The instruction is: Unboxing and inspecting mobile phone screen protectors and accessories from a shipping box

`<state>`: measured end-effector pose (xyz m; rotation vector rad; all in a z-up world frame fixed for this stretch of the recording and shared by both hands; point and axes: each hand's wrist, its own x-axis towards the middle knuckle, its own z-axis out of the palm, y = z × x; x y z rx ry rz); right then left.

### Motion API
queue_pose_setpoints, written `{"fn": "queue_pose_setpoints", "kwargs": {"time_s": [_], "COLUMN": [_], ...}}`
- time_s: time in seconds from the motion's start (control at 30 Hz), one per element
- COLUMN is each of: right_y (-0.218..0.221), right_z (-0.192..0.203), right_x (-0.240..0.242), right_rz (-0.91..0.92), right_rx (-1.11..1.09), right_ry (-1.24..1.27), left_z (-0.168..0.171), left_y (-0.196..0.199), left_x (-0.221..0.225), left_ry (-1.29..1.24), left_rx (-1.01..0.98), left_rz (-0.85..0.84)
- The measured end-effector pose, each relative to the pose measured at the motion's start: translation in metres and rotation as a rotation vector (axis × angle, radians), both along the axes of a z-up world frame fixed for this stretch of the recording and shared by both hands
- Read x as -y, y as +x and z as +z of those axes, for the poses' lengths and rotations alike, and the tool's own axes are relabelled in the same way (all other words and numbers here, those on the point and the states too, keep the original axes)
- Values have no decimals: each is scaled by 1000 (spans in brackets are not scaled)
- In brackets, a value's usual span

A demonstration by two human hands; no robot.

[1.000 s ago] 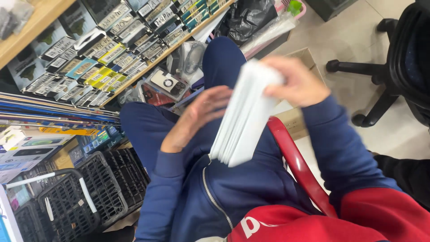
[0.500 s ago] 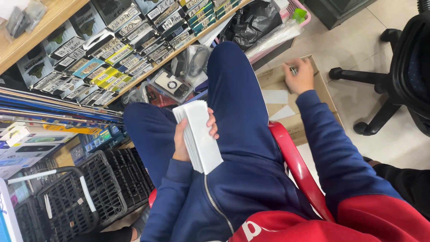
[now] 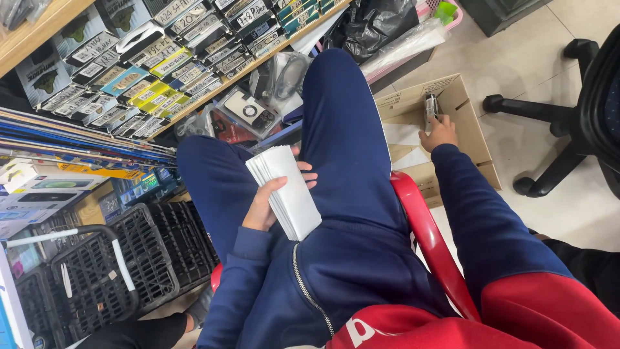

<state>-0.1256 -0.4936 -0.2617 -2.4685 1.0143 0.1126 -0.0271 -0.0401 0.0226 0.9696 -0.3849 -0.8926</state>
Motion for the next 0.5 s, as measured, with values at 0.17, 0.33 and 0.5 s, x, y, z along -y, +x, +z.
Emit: {"fn": "queue_pose_setpoints", "kwargs": {"time_s": [0.17,0.33,0.5], "right_y": [4,3,-2], "right_z": [-55,-49,-31], "right_x": [17,14,15], "right_rz": [-109,-225,-469], "right_rx": [177,339,452], "right_ry": [258,443,95], "left_z": [13,-15,-23], "left_y": [-1,7,10], "left_x": [4,1,-1], "left_ry": [-42,23,54], "left_rx": [30,2,-66], "left_rz": [67,129,201]}}
